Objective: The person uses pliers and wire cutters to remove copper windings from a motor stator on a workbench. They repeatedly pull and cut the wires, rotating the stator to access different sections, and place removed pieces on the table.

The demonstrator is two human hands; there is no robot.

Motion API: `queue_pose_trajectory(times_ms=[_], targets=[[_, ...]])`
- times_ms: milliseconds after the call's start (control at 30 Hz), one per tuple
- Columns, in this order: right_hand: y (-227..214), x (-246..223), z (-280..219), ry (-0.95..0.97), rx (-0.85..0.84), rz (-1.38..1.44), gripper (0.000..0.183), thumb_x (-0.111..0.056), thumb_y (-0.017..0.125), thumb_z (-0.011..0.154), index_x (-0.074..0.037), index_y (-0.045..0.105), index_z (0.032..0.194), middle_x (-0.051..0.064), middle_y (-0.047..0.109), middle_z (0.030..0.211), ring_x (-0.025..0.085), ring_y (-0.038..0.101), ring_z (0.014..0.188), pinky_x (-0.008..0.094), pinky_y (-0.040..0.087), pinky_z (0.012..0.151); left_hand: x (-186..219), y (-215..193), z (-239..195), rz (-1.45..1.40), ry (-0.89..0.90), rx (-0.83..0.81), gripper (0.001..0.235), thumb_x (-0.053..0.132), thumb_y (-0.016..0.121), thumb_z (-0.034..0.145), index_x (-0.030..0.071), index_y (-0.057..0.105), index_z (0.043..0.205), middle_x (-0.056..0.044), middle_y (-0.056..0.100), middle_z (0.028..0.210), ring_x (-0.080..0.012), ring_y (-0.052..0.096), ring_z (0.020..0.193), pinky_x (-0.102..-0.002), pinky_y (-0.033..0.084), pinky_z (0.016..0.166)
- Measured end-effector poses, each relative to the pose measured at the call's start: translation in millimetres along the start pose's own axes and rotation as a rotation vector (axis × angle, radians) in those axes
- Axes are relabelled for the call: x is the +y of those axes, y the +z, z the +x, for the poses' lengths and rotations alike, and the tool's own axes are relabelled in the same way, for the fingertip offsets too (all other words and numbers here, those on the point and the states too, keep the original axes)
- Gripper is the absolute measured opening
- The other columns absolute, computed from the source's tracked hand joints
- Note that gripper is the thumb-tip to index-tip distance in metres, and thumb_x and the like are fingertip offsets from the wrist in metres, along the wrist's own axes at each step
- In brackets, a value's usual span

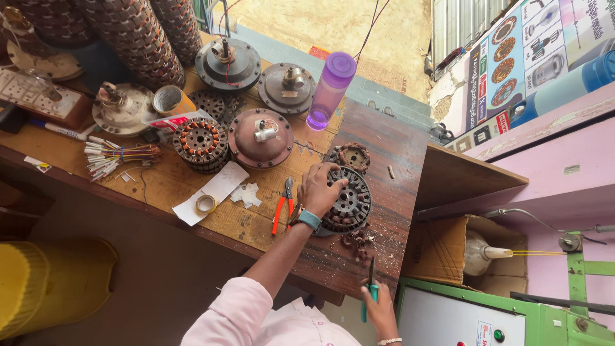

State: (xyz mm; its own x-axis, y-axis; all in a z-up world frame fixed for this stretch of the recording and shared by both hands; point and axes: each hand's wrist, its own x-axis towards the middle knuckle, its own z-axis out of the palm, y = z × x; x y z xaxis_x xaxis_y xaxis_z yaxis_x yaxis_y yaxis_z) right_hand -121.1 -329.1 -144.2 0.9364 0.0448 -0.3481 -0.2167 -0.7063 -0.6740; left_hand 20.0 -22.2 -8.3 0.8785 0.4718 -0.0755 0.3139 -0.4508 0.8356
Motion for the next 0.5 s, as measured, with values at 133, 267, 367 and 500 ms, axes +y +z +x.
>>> queue_pose_trajectory(times_ms=[133,267,367,500], targets=[[-3,9,38,-0.073,0.002,-0.152,0.034,-0.034,0.065,0.096,-0.016,0.065,0.125,0.015,0.075,0.105,0.026,0.072,0.095,0.039,0.054,0.085,-10,5,-12,-0.021,-0.083,0.045,0.040,0.038,0.076,0.085,0.026,0.066,0.121,-0.003,0.062,0.130,-0.0303,0.059,0.119,-0.044,0.048,0.096],[-28,-37,25,-0.072,-0.074,0.031,0.048,-0.034,0.059,0.099,-0.015,0.048,0.142,0.009,0.066,0.095,0.017,0.062,0.083,0.037,0.052,0.076,-30,0,-8,-0.110,0.240,0.078,0.044,0.031,0.076,0.086,0.015,0.066,0.125,-0.014,0.061,0.130,-0.0348,0.058,0.120,-0.046,0.044,0.102],[-52,-85,-16,0.090,-0.090,0.255,0.049,-0.030,0.054,0.101,-0.015,0.051,0.148,0.008,0.058,0.078,0.014,0.052,0.069,0.033,0.047,0.064,-47,-4,-4,-0.166,0.278,-0.025,0.048,0.032,0.076,0.085,0.008,0.063,0.125,-0.018,0.061,0.128,-0.0359,0.058,0.120,-0.045,0.045,0.101],[-80,-154,-40,0.043,-0.139,0.221,0.047,-0.026,0.060,0.097,-0.014,0.063,0.142,0.006,0.056,0.066,0.011,0.048,0.060,0.032,0.044,0.056,-53,-9,12,-0.128,0.204,-0.120,0.043,0.036,0.076,0.088,0.006,0.064,0.117,-0.019,0.066,0.120,-0.0358,0.062,0.117,-0.044,0.047,0.101]])
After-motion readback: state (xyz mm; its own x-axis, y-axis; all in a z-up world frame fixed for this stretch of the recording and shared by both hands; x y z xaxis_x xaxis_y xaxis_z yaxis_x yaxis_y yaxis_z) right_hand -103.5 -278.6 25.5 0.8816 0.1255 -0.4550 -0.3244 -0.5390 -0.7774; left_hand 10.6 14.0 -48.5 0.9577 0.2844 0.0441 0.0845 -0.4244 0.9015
